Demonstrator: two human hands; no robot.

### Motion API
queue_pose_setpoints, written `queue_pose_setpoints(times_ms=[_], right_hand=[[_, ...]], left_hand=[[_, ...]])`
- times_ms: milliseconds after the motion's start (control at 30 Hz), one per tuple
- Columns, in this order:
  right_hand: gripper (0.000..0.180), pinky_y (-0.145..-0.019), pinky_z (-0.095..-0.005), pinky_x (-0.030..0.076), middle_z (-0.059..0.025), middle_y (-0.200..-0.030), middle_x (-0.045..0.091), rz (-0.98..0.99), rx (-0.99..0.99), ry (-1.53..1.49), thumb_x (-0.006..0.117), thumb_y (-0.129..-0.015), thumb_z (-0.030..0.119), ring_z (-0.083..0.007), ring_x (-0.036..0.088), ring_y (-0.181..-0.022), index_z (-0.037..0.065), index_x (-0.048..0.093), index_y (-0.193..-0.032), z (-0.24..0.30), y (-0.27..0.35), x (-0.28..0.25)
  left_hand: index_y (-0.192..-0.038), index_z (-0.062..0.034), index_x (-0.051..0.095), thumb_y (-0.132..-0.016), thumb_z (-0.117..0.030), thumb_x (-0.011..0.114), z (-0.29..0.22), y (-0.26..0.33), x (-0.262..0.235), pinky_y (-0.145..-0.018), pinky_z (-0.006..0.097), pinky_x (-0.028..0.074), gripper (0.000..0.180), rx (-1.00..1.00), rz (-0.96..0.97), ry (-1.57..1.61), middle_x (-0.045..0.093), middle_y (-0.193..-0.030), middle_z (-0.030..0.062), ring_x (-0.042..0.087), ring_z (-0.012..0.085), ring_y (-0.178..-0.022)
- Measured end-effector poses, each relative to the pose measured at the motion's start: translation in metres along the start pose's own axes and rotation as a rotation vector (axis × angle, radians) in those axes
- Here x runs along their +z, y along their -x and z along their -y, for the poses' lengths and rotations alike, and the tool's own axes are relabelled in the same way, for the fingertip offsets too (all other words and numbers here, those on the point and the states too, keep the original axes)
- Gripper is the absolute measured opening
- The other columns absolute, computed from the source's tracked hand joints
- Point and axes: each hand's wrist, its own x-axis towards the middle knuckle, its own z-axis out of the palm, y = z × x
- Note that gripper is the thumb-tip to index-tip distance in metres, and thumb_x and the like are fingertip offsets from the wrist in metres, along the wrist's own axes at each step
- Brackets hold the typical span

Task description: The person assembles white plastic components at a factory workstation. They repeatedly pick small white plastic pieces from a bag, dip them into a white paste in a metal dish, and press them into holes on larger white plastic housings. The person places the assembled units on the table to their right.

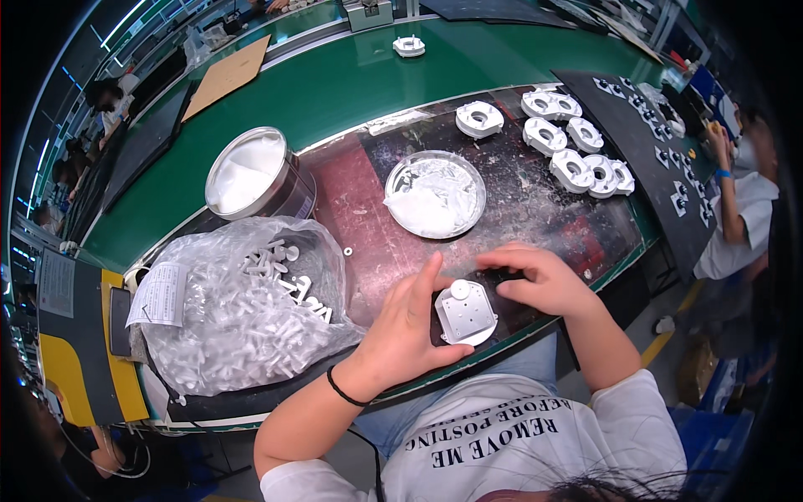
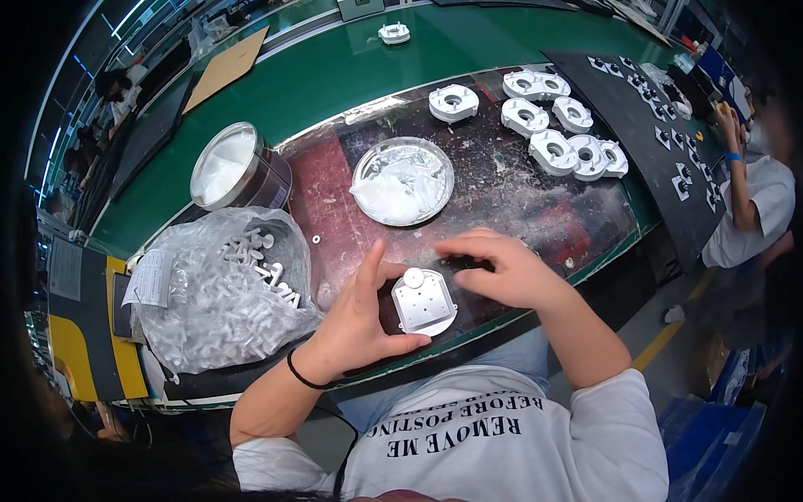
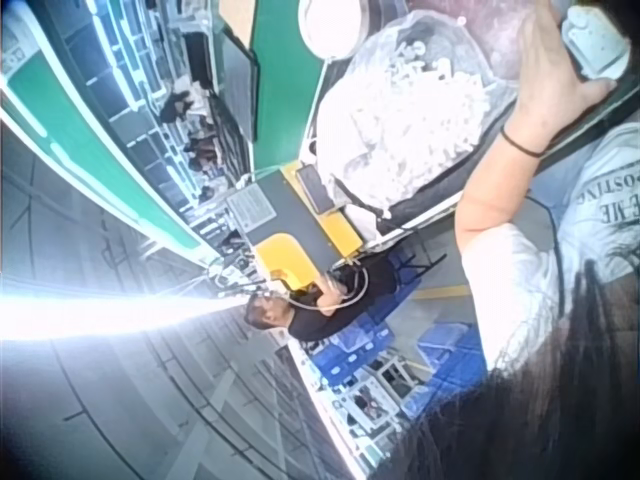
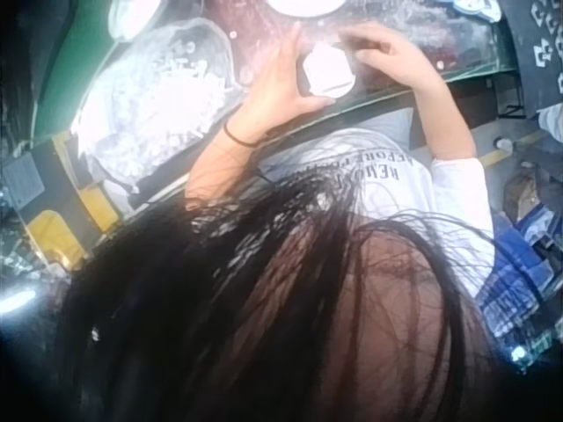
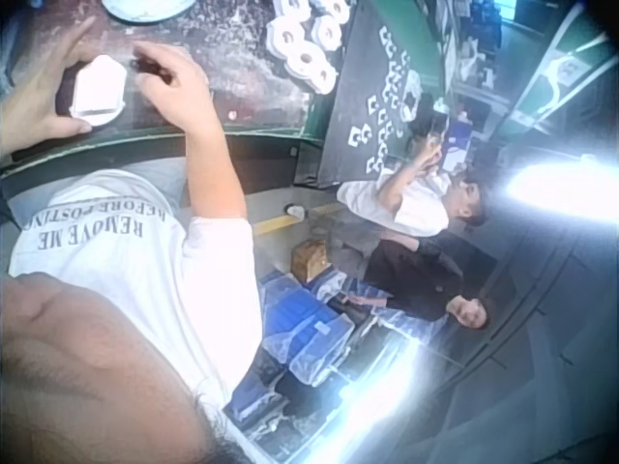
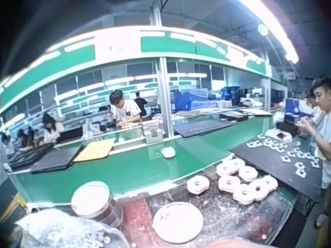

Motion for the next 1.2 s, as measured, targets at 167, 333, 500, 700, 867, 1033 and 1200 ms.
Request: queue_pose_setpoints(times_ms=[167, 333, 500, 700, 867, 1033, 1200], right_hand=[[0.031, -0.074, -0.0282, 0.043, -0.0103, -0.094, 0.063, -0.249, 0.016, -0.039, 0.057, -0.073, -0.002, -0.0199, 0.055, -0.084, 0.001, 0.064, -0.104, -0.015, 0.034, -0.021], [0.019, -0.069, -0.0331, 0.045, -0.0105, -0.084, 0.064, -0.433, -0.224, 0.374, 0.058, -0.073, -0.003, -0.0249, 0.057, -0.075, 0.001, 0.065, -0.09, -0.025, 0.045, -0.035], [0.015, -0.068, -0.0344, 0.045, -0.011, -0.082, 0.064, -0.428, -0.132, 0.358, 0.062, -0.074, 0.002, -0.0264, 0.058, -0.075, 0.002, 0.065, -0.088, -0.03, 0.042, -0.035], [0.014, -0.068, -0.034, 0.046, -0.0091, -0.081, 0.064, -0.384, -0.132, 0.205, 0.061, -0.076, 0.003, -0.0251, 0.058, -0.073, 0.002, 0.065, -0.089, -0.031, 0.042, -0.046], [0.012, -0.069, -0.034, 0.046, -0.0079, -0.081, 0.065, -0.366, -0.141, 0.175, 0.061, -0.077, 0.004, -0.0246, 0.059, -0.075, 0.003, 0.066, -0.087, -0.035, 0.045, -0.052], [0.011, -0.07, -0.0337, 0.047, -0.0079, -0.082, 0.065, -0.369, -0.127, 0.13, 0.062, -0.077, 0.004, -0.0247, 0.059, -0.075, 0.003, 0.066, -0.087, -0.034, 0.045, -0.052], [0.015, -0.069, -0.0332, 0.046, -0.0086, -0.084, 0.064, -0.355, -0.087, 0.137, 0.062, -0.076, 0.004, -0.0246, 0.059, -0.076, 0.003, 0.065, -0.091, -0.03, 0.044, -0.051]], left_hand=[[-0.143, -0.0058, 0.003, -0.06, -0.02, 0.082, -0.008, -0.001, -0.005, -0.092, 0.044, 0.039, 0.116, -0.06, -0.013, 0.03, 0.054, -0.114, 0.0186, 0.051, 0.0368, -0.105], [-0.142, -0.0019, 0.01, -0.057, -0.021, 0.084, -0.02, -0.047, -0.045, -0.09, 0.044, 0.041, 0.114, -0.1, -0.139, -0.184, 0.054, -0.112, 0.0244, 0.053, 0.0385, -0.103], [-0.138, 0.0014, 0.018, -0.062, -0.017, 0.08, 0.016, -0.162, -0.084, -0.084, 0.042, 0.047, 0.1, -0.29, -0.304, -0.336, 0.06, -0.101, 0.0278, 0.059, 0.0406, -0.095], [-0.138, 0.0001, 0.019, -0.059, -0.026, 0.079, 0.134, -0.226, -0.12, -0.085, 0.04, 0.048, 0.102, -0.535, -0.594, -0.571, 0.063, -0.101, 0.0235, 0.06, 0.0386, -0.096], [-0.141, 0.0001, 0.01, -0.063, -0.028, 0.078, 0.187, -0.231, -0.13, -0.093, 0.037, 0.043, 0.107, -0.701, -0.662, -0.479, 0.055, -0.117, 0.026, 0.056, 0.0364, -0.108], [-0.142, 0.0013, 0.005, -0.066, -0.023, 0.073, 0.157, -0.234, -0.134, -0.107, 0.04, 0.027, 0.105, -0.718, -0.673, -0.565, 0.028, -0.139, 0.0292, 0.029, 0.041, -0.13], [-0.14, 0.0078, 0.012, -0.073, -0.012, 0.063, 0.059, -0.206, -0.106, -0.11, 0.041, 0.021, 0.085, -0.143, -0.434, -0.658, 0.024, -0.14, 0.0329, 0.021, 0.0428, -0.134]])
